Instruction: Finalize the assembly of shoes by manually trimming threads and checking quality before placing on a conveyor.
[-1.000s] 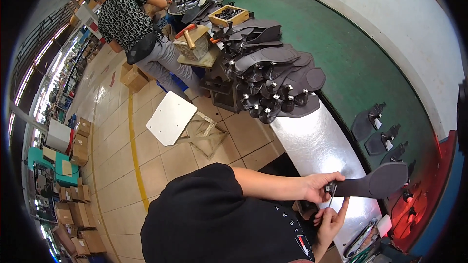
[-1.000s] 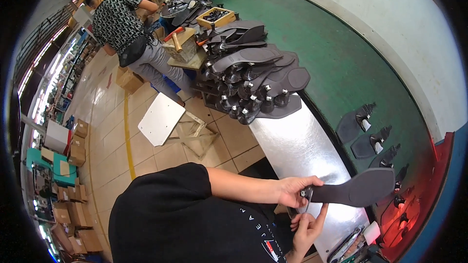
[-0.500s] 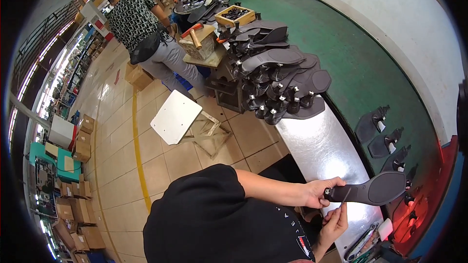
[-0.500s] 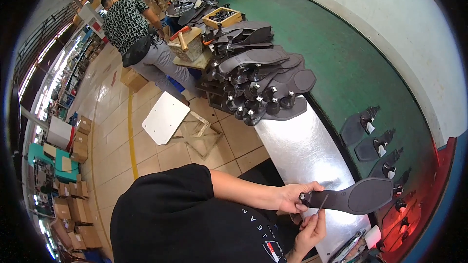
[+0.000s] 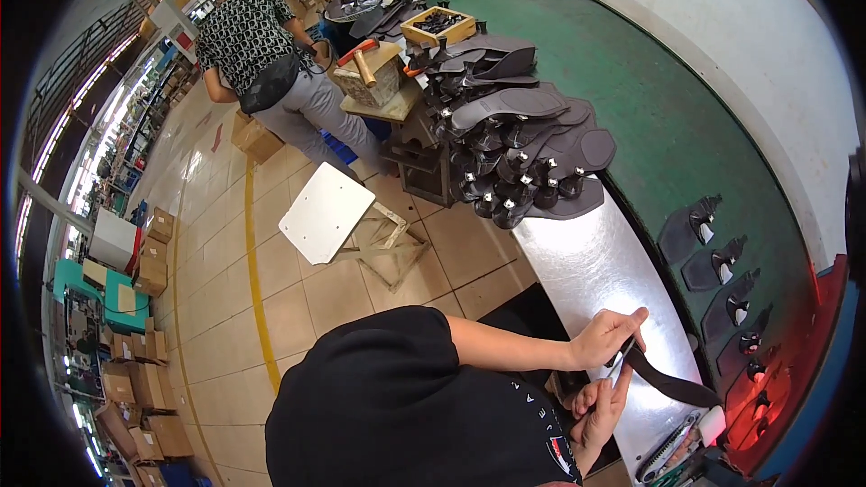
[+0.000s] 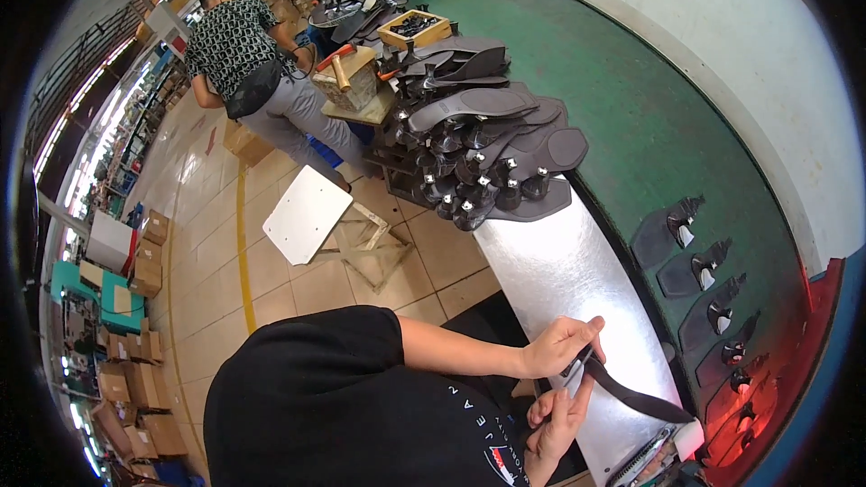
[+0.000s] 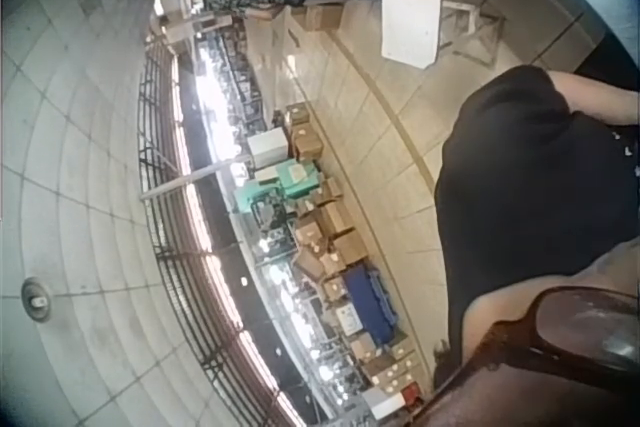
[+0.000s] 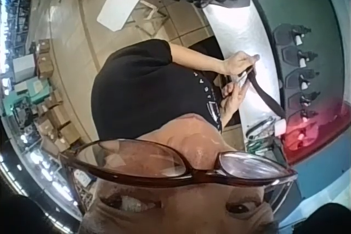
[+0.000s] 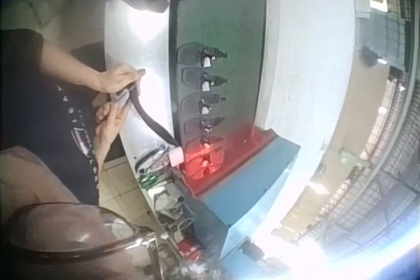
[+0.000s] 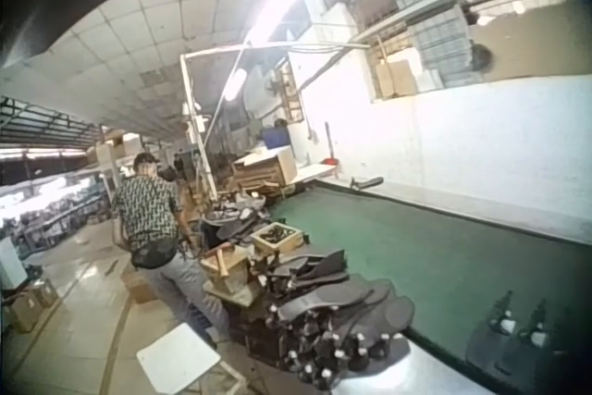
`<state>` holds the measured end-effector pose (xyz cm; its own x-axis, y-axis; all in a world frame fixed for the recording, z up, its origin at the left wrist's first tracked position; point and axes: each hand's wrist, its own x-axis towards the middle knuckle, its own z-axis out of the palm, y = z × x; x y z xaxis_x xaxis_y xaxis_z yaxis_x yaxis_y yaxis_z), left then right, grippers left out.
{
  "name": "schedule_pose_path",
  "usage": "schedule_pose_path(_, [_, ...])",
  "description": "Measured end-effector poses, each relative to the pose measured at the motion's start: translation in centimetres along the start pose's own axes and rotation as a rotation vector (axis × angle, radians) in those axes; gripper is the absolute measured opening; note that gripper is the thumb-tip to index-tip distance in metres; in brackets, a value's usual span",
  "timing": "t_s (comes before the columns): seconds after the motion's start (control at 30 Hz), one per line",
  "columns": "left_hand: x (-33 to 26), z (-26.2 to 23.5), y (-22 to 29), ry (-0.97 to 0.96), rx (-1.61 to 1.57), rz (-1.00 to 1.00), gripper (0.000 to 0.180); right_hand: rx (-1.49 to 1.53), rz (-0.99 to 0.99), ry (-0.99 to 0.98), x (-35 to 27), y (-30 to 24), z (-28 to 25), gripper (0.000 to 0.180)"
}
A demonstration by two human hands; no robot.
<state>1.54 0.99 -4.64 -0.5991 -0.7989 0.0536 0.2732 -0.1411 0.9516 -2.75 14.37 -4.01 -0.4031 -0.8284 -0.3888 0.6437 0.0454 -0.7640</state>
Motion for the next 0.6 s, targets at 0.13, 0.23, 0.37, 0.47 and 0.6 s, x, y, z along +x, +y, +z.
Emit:
schedule_pose_path(0.13, [0.0,-0.5,0.2,-0.088,-0.036,-0.042,0.063,0.117,-0.028,-0.055,0.1,-0.3,-0.9,0.054])
schedule_pose_path(0.23, [0.1,-0.8,0.0,-0.113,-0.075,-0.032,0.067,0.273,-0.001,-0.084,0.2,-0.8,-2.2,0.053])
schedule_pose_path(0.37, [1.5,-1.5,0.5,0.032,-0.125,-0.212,0.081,0.217,-0.031,-0.100,-0.3,-1.5,-2.7,0.046])
schedule_pose_path(0.47, [1.7,-1.6,1.5,0.044,-0.056,-0.120,0.089,-0.119,-0.170,-0.082,-0.3,-1.4,-1.6,0.027])
schedule_pose_path(0.6, [0.7,-0.5,1.1,-0.035,-0.024,-0.060,0.091,-0.854,-0.478,0.252,1.2,-0.6,0.3,0.017])
